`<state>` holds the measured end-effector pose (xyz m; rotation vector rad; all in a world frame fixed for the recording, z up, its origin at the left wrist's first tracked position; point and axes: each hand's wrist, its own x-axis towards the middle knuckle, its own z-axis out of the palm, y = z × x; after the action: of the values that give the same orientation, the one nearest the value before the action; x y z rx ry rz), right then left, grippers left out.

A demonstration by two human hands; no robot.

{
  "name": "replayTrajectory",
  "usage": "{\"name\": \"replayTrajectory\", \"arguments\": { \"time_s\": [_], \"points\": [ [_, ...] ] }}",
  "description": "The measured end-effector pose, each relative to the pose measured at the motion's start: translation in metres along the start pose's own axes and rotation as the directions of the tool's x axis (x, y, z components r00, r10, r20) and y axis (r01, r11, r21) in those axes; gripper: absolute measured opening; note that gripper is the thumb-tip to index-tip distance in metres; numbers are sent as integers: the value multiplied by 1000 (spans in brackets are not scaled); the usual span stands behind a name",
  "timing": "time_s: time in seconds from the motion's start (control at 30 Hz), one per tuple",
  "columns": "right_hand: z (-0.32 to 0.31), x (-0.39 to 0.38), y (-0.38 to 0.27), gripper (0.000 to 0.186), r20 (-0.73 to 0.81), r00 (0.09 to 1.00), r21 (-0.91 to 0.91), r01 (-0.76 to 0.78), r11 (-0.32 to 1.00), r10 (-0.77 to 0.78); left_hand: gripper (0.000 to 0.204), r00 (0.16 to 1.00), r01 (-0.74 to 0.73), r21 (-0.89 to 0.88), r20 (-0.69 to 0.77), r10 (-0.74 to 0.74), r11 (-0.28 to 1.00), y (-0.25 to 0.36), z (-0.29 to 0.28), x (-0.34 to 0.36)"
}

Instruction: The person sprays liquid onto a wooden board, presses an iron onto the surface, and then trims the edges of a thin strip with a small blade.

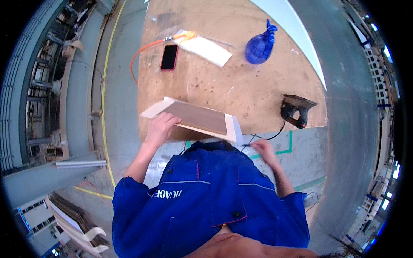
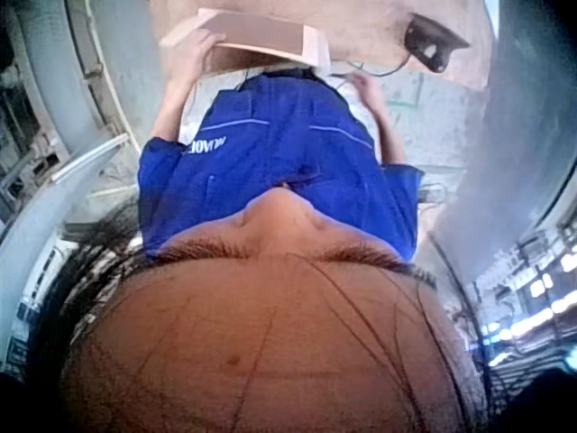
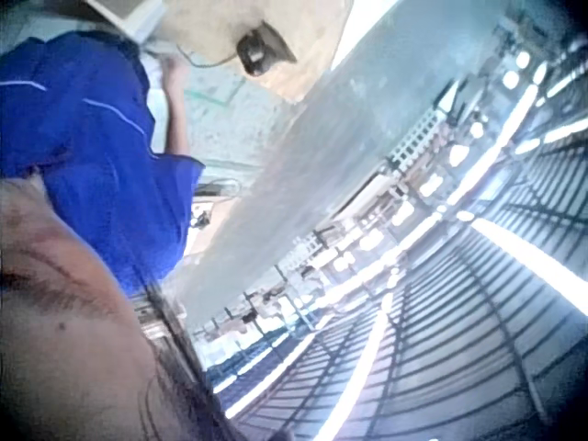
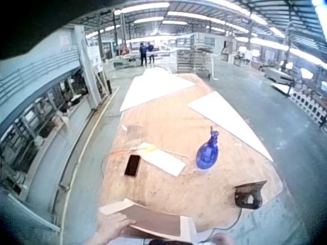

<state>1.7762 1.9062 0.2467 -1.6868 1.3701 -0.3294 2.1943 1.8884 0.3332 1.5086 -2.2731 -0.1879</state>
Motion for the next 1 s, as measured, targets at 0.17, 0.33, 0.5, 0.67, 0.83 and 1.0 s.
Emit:
{"name": "replayTrajectory", "arguments": {
  "time_s": [0.17,0.33,0.5,0.67,0.83,1.0],
  "points": [
    [-65,27,-64,17,-194,963,102,-170,980,188,20,997,13,-30,-78,-16,999,-7,-7,-38],
    [-2,100,-155,16,45,987,220,142,965,-155,19,988,-26,3,-154,26,1000,-10,2,-25],
    [50,126,-196,17,274,914,284,220,933,-299,19,985,3,-18,-171,-6,1000,-14,3,-25],
    [63,129,-206,16,359,890,246,201,948,-281,17,988,-23,-4,-155,22,1000,-20,1,-25],
    [61,130,-210,16,290,878,125,360,925,-381,16,987,-68,-26,-147,63,997,-25,2,-19],
    [60,142,-215,14,370,846,122,365,923,-384,14,994,-110,-82,-33,107,991,-33,-7,-13]
  ]
}}
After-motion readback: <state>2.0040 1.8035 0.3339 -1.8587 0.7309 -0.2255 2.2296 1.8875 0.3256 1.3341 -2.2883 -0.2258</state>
